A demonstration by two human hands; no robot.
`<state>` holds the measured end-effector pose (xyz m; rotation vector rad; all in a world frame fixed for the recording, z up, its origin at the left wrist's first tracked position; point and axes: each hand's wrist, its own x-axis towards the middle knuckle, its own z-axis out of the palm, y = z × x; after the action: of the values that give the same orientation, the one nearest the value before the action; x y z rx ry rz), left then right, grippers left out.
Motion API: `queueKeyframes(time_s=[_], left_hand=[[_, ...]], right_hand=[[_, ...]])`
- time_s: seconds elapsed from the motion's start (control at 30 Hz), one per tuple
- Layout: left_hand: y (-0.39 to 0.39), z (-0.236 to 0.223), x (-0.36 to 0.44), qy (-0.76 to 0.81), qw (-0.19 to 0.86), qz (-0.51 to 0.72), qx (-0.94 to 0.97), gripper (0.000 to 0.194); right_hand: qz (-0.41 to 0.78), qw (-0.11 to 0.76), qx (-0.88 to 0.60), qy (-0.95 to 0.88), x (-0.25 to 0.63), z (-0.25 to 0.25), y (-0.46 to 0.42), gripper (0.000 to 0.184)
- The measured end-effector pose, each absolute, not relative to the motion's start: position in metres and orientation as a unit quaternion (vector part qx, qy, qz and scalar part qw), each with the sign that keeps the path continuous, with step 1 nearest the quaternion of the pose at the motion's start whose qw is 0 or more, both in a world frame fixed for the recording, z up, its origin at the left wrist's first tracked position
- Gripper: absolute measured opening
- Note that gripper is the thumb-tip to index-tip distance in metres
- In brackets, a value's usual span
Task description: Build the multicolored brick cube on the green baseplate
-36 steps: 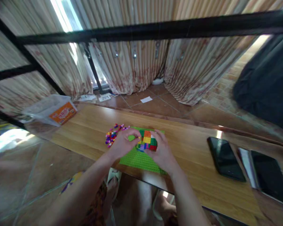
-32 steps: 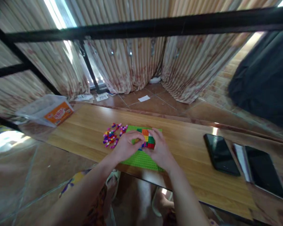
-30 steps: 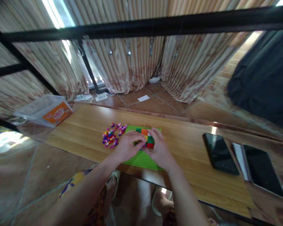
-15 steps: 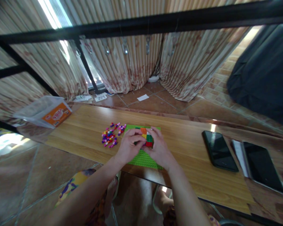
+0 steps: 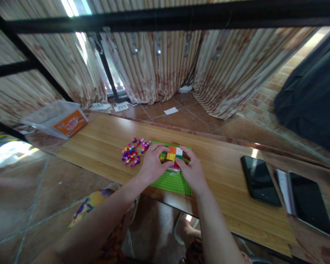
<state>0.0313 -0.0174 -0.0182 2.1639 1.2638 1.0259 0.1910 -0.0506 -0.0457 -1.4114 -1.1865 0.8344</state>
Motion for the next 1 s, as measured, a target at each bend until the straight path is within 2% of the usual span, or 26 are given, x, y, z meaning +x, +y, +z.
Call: queueKeyframes(time_s=[0.53,0.77,1.0], left_hand=[[-0.0165,-0.022,0.034,0.47,0.204,0.362,0.779,0.037],[-0.0169,-0.0228,0.0344,0.472,0.206,0.357,0.779,0.037],[-0.0171,-0.0221,0.0343,0.472,0.201,0.354,0.782,0.037]], right_hand=[[0.345,0.528,-0.612,-0.477,0.1912,-0.0401,-0.05,0.05],[0.356,0.538,-0.602,-0.472,0.1909,-0.0381,-0.0526,0.045],[0.369,0.531,-0.611,-0.457,0.1914,-0.038,-0.0513,0.054]])
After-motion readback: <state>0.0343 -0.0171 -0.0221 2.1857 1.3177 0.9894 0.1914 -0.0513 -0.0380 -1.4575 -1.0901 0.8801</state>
